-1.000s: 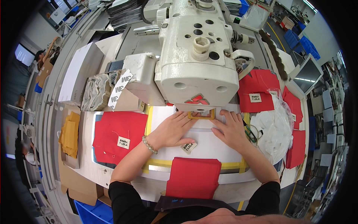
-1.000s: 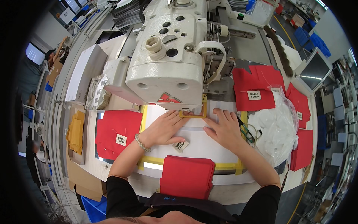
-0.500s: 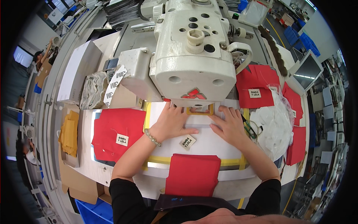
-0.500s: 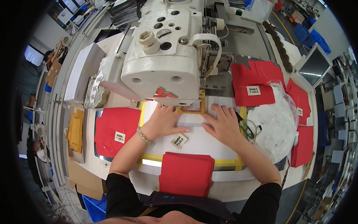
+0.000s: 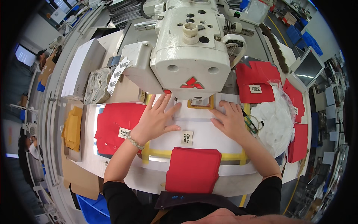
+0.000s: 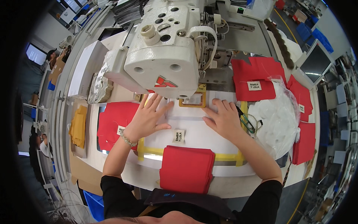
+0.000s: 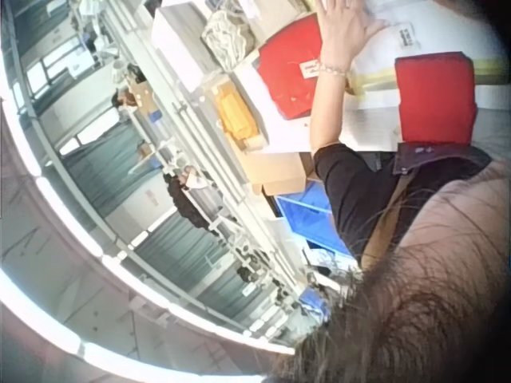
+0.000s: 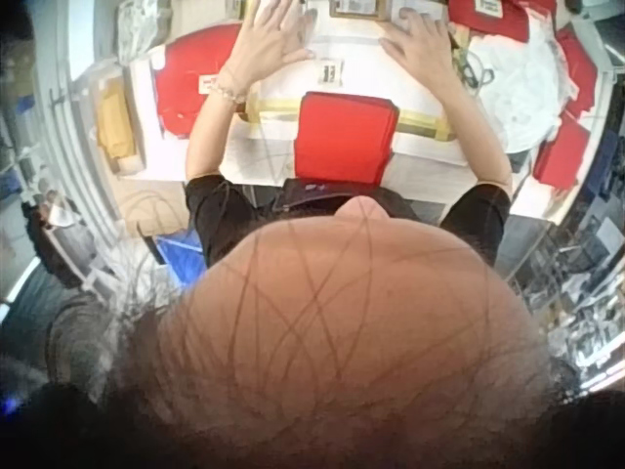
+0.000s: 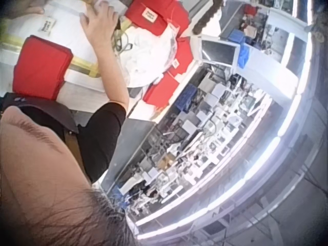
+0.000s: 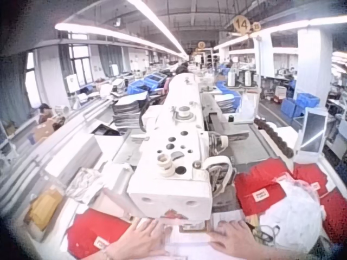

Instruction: The person aligns labels onto fabric pieces, feeds them into a sewing machine to stitch the labels in place, trims excess thread with snips, and stacks the finished pieces.

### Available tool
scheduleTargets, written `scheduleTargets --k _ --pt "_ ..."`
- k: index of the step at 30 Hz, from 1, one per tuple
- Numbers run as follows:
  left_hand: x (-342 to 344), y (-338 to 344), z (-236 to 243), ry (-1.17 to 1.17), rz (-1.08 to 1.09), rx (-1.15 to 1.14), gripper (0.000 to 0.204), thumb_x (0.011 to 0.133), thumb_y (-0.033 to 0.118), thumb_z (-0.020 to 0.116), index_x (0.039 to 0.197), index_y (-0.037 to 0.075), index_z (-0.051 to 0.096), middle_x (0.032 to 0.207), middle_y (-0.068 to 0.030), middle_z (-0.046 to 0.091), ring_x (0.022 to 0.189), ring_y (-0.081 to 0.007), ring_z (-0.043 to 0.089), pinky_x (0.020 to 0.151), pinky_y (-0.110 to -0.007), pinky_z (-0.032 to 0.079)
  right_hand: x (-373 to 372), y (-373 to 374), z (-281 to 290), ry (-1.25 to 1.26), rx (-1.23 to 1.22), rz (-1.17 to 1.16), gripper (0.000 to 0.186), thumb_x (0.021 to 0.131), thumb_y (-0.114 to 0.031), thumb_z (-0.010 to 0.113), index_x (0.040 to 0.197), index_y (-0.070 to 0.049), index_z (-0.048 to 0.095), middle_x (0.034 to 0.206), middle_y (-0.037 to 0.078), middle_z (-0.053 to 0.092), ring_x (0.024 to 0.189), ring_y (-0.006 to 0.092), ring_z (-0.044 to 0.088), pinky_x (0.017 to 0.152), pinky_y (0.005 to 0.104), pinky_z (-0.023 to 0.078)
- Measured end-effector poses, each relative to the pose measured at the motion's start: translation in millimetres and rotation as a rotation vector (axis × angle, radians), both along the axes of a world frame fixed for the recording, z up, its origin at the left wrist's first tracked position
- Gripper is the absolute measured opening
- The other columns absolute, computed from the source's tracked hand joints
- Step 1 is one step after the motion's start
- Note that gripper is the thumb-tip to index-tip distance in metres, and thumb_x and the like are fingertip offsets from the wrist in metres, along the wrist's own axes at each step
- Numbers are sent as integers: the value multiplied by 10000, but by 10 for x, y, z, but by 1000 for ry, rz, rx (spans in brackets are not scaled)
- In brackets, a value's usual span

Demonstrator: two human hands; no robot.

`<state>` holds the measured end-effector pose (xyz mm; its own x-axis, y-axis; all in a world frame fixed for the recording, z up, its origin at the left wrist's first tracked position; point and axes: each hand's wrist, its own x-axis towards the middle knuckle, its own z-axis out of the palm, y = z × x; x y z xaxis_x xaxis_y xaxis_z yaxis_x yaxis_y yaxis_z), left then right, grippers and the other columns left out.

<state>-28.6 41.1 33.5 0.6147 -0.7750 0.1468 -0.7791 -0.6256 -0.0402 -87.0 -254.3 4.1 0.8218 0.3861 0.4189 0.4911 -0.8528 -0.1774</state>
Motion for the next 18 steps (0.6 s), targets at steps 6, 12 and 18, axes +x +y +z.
scheduleTargets --k 6,12,18 --pt "-359 31 145 323 16 -399 340 817 280 740 1114 144 647 1185 -72 591 1093 -251 540 935 -389 387 -27 -6 -13 -17 46 150 303 781 -242 725 1070 -159 684 976 26 529 877 199 516 729 371 396" --pt "-816 -139 183 446 -206 -460 172 730 136 787 865 131 681 911 14 624 847 -170 568 725 -315 410 -136 460 129 240 184 340 307 768 -210 756 1053 -133 672 977 13 543 910 212 525 827 349 394" --pt "-1085 -414 -13 314 -295 -349 87 778 138 676 840 104 625 833 -10 530 820 -165 529 725 -304 395 -72 666 94 283 153 333 222 769 -181 741 922 -110 598 1011 24 539 963 219 518 829 352 391"
